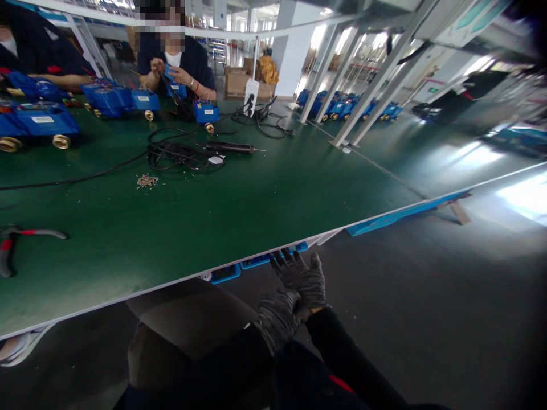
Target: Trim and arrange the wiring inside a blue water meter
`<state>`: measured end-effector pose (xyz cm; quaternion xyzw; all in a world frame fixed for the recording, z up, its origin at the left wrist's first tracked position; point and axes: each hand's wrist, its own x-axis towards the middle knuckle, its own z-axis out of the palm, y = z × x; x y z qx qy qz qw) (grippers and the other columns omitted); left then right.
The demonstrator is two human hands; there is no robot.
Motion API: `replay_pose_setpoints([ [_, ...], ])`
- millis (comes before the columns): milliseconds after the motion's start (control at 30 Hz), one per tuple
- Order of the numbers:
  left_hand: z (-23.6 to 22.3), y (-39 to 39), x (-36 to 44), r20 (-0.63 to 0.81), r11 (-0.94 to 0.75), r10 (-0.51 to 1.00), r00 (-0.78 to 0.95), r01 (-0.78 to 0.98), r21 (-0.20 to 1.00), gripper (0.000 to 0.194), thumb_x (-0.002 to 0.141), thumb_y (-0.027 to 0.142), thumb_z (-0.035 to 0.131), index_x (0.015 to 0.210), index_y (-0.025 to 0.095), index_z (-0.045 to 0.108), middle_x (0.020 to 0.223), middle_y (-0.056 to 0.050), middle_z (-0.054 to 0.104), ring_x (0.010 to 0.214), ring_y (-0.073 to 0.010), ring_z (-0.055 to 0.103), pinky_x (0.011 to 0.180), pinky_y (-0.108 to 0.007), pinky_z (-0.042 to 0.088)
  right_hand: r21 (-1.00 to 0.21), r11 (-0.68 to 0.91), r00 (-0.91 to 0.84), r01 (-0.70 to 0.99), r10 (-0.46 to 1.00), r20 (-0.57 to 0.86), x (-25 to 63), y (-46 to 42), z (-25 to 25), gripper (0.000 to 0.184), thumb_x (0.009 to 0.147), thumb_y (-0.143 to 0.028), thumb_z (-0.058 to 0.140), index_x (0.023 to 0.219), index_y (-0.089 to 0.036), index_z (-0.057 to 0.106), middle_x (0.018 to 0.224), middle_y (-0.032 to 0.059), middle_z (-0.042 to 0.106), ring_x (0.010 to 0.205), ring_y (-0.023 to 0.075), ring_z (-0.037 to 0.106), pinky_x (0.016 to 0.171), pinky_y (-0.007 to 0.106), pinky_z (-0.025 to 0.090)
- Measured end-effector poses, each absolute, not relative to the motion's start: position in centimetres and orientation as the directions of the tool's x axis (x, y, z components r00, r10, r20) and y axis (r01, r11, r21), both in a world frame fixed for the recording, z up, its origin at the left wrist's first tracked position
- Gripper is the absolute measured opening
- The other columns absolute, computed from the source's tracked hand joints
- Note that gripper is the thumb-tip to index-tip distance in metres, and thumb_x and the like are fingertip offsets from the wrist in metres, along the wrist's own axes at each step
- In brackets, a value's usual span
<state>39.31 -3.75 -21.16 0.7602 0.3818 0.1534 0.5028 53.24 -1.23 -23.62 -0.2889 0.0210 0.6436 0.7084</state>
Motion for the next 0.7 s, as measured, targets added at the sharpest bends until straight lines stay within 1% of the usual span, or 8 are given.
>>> replay_pose_setpoints([
  [100, -20.3, -4.7, 39.1, -0.141, -0.247, 0.715, 0.685, 0.436, 0.865, 0.027, 0.09, 0.032, 0.048, 0.096, 0.015, 0.068, 0.098, -0.016, 0.07, 0.093, -0.0306, 0.064, 0.086, -0.045, 0.048, -0.353, 0.013, 0.178, -0.935, 0.881, -0.438, 53.2, -1.4, -24.2, 0.068, 0.102, -0.067, 0.016, 0.099, -0.024, 0.069, 0.133, 0.0056, 0.054, 0.128, 0.0291, 0.045, 0.106, 0.059, 0.032],
  [200, -19.7, -5.4, 38.0, -0.066, -0.292, 0.605, 0.794, 0.298, 0.909, 0.019, 0.083, 0.032, 0.059, 0.094, 0.021, 0.07, 0.099, -0.009, 0.073, 0.094, -0.0265, 0.066, 0.089, -0.037, 0.049, -0.355, 0.025, 0.192, -0.935, 0.875, -0.444, 53.0, -2.0, -24.4, 0.064, 0.103, -0.064, 0.019, 0.103, -0.025, 0.069, 0.132, 0.0045, 0.054, 0.128, 0.0289, 0.045, 0.107, 0.059, 0.033],
  [267, -19.9, -5.7, 37.1, -0.032, -0.271, 0.556, 0.831, 0.217, 0.938, 0.015, 0.075, 0.032, 0.068, 0.087, 0.024, 0.071, 0.092, -0.003, 0.075, 0.087, -0.0222, 0.068, 0.083, -0.029, 0.052, -0.365, 0.026, 0.194, -0.931, 0.881, -0.431, 52.7, -2.4, -24.3, 0.061, 0.103, -0.063, 0.021, 0.11, -0.027, 0.069, 0.134, 0.0031, 0.053, 0.128, 0.0287, 0.045, 0.107, 0.058, 0.032],
  [333, -20.5, -5.6, 36.5, -0.063, -0.197, 0.611, 0.789, 0.228, 0.954, 0.012, 0.079, 0.03, 0.065, 0.085, 0.023, 0.072, 0.085, -0.003, 0.075, 0.079, -0.0201, 0.068, 0.074, -0.027, 0.053, -0.374, 0.021, 0.188, -0.927, 0.89, -0.415, 52.4, -2.4, -23.9, 0.063, 0.103, -0.065, 0.018, 0.118, -0.028, 0.067, 0.137, 0.0026, 0.05, 0.128, 0.0294, 0.044, 0.108, 0.059, 0.031],
  [400, -21.4, -5.2, 36.0, -0.123, -0.096, 0.723, 0.68, 0.275, 0.957, 0.018, 0.085, 0.029, 0.056, 0.089, 0.019, 0.072, 0.085, -0.006, 0.074, 0.078, -0.0212, 0.068, 0.07, -0.03, 0.054, -0.384, 0.015, 0.182, -0.923, 0.896, -0.404, 52.1, -2.2, -23.3, 0.069, 0.101, -0.068, 0.013, 0.12, -0.026, 0.066, 0.14, 0.0035, 0.048, 0.129, 0.0296, 0.043, 0.109, 0.058, 0.03],
  [533, -21.8, -4.1, 35.7, -0.151, 0.029, 0.866, 0.476, 0.254, 0.967, 0.022, 0.086, 0.028, 0.058, 0.102, 0.018, 0.069, 0.106, -0.01, 0.071, 0.102, -0.0251, 0.065, 0.093, -0.039, 0.053, -0.4, -0.001, 0.169, -0.917, 0.905, -0.391, 51.7, -1.7, -22.1, 0.073, 0.101, -0.07, 0.012, 0.119, -0.024, 0.065, 0.141, 0.0046, 0.046, 0.13, 0.028, 0.042, 0.111, 0.054, 0.028],
  [600, -21.4, -3.8, 35.8, -0.133, 0.044, 0.884, 0.449, 0.204, 0.978, 0.022, 0.083, 0.026, 0.064, 0.104, 0.021, 0.07, 0.112, -0.008, 0.07, 0.109, -0.0246, 0.063, 0.101, -0.04, 0.05, -0.408, -0.021, 0.154, -0.913, 0.907, -0.392, 51.3, -1.6, -21.9, 0.073, 0.101, -0.07, 0.011, 0.118, -0.024, 0.065, 0.141, 0.0049, 0.046, 0.13, 0.0278, 0.042, 0.112, 0.053, 0.027],
  [700, -21.1, -3.7, 36.0, -0.11, 0.051, 0.885, 0.452, 0.141, 0.989, 0.019, 0.082, 0.023, 0.067, 0.1, 0.023, 0.072, 0.116, -0.007, 0.07, 0.111, -0.0247, 0.063, 0.102, -0.041, 0.051, -0.426, -0.055, 0.134, -0.903, 0.906, -0.402, 50.8, -1.4, -21.9, 0.075, 0.1, -0.07, 0.009, 0.117, -0.023, 0.066, 0.14, 0.005, 0.047, 0.13, 0.0275, 0.043, 0.113, 0.051, 0.026],
])
